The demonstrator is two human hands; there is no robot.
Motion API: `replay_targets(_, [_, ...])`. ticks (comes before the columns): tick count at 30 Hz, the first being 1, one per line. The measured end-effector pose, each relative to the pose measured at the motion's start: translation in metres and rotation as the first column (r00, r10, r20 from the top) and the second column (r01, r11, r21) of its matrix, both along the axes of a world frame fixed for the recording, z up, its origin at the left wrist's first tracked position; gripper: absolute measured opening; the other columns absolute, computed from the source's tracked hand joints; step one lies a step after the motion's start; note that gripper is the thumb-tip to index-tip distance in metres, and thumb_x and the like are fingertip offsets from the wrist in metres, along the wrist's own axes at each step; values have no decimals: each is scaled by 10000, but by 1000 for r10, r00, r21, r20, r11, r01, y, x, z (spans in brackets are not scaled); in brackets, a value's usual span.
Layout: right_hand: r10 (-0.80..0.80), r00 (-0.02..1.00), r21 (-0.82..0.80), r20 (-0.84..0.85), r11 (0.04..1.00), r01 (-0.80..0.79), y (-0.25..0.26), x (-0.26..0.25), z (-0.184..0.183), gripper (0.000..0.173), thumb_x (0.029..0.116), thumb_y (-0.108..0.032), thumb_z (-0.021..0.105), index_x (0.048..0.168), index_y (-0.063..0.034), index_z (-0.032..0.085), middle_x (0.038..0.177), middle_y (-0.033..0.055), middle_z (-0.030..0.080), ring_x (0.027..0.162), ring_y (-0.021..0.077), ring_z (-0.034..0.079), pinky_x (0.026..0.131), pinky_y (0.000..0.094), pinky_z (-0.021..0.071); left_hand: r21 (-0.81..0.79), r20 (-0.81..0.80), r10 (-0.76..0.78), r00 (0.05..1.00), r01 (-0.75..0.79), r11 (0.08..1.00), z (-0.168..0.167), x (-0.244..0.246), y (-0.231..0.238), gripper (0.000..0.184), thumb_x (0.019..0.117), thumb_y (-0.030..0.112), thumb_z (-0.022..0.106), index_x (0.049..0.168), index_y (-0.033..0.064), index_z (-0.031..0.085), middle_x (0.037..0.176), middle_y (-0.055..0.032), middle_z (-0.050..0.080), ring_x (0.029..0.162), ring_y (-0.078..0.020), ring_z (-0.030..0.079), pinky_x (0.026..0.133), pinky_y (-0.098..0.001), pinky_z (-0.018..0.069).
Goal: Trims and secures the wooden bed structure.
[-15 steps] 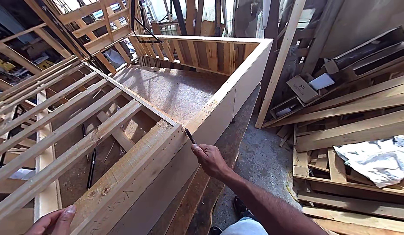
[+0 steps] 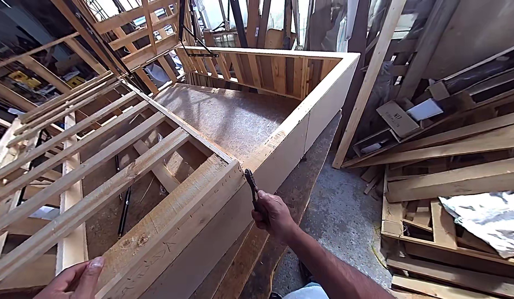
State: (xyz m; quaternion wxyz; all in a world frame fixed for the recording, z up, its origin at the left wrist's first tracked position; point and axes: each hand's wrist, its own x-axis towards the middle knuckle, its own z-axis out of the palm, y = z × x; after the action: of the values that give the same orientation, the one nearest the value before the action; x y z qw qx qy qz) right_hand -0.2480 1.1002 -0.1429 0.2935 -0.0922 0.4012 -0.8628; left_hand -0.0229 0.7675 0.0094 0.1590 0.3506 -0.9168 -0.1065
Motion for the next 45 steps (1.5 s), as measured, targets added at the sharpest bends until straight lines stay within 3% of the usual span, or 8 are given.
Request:
replay_targets(4, [-115, 851, 479, -512, 784, 394, -7, 1, -12, 567, 1035, -569, 436, 683, -152, 589, 637, -32, 518, 587, 103, 518, 569, 313, 446, 7, 1, 3, 1000, -3, 1000, -1, 1, 1, 466, 1042, 411, 528, 1080, -9, 728, 921, -153, 717, 836, -202, 666, 801, -426, 533])
replay_targets(11, [-185, 552, 380, -813, 551, 743, -35, -2, -36, 527, 1056, -467, 483, 644, -142, 526, 637, -16, 489, 598, 122, 534, 542, 306, 475, 6, 9, 8, 1000, -9, 1000, -1, 0, 2, 461, 1040, 403, 534, 1079, -15, 726, 939, -162, 717, 858, -212, 667, 812, -426, 530])
replay_targets(15, [12, 985, 51, -171, 999, -4, 2, -7, -18, 484, 1067, -433, 467, 732, -92, 540, 593, -4, 504, 504, 81, 504, 496, 234, 439, 3, -8, -3, 1000, 3, 1000, -2, 2, -1, 458, 1037, 417, 544, 1070, 1, 732, 938, -153, 718, 850, -203, 664, 810, -427, 531])
replay_targets(18, [470, 878, -515, 91, 777, -363, 41, 18, -23, 477, 1007, -503, 600, 683, -155, 564, 624, 8, 557, 531, 128, 604, 503, 271, 541, 11, -11, 2, 1000, -2, 1000, -3, 4, 0, 460, 1031, 426, 550, 1069, 5, 735, 936, -149, 719, 854, -203, 664, 815, -433, 527])
replay_targets(22, [197, 923, 204, -331, 970, -134, 46, 43, -25, 512, 1055, -510, 468, 753, -117, 599, 660, -8, 592, 571, 93, 561, 539, 279, 480, 24, 11, 22, 1000, -22, 999, -1, 2, 5, 486, 1035, 441, 533, 1096, -2, 722, 955, -172, 713, 874, -254, 664, 828, -484, 522])
replay_targets(26, [148, 831, 672, -536, 671, 314, 33, 2, 4, 562, 1028, -576, 427, 695, -155, 593, 746, -10, 502, 712, 130, 528, 669, 360, 453, 18, 13, 34, 999, -35, 999, -1, 1, 6, 480, 1031, 446, 539, 1097, 8, 725, 960, -164, 713, 882, -240, 663, 834, -466, 522])
replay_targets(42, [43, 672, 563, -740, 586, 583, 4, -5, 2, 564, 1038, -535, 466, 620, -160, 519, 622, -21, 463, 599, 129, 517, 550, 329, 448, 6, 6, 36, 999, -36, 999, -2, 5, 5, 496, 1032, 471, 528, 1097, 22, 730, 949, -167, 712, 871, -260, 667, 825, -515, 516])
replay_targets(45, [-49, 820, 518, -570, 753, 406, -3, -6, -8, 526, 1039, -489, 492, 651, -139, 554, 578, -18, 492, 521, 116, 498, 512, 323, 427, -3, 5, 39, 999, -39, 999, -2, 4, 5, 488, 1023, 477, 541, 1084, 32, 733, 938, -158, 715, 865, -261, 669, 817, -515, 518])
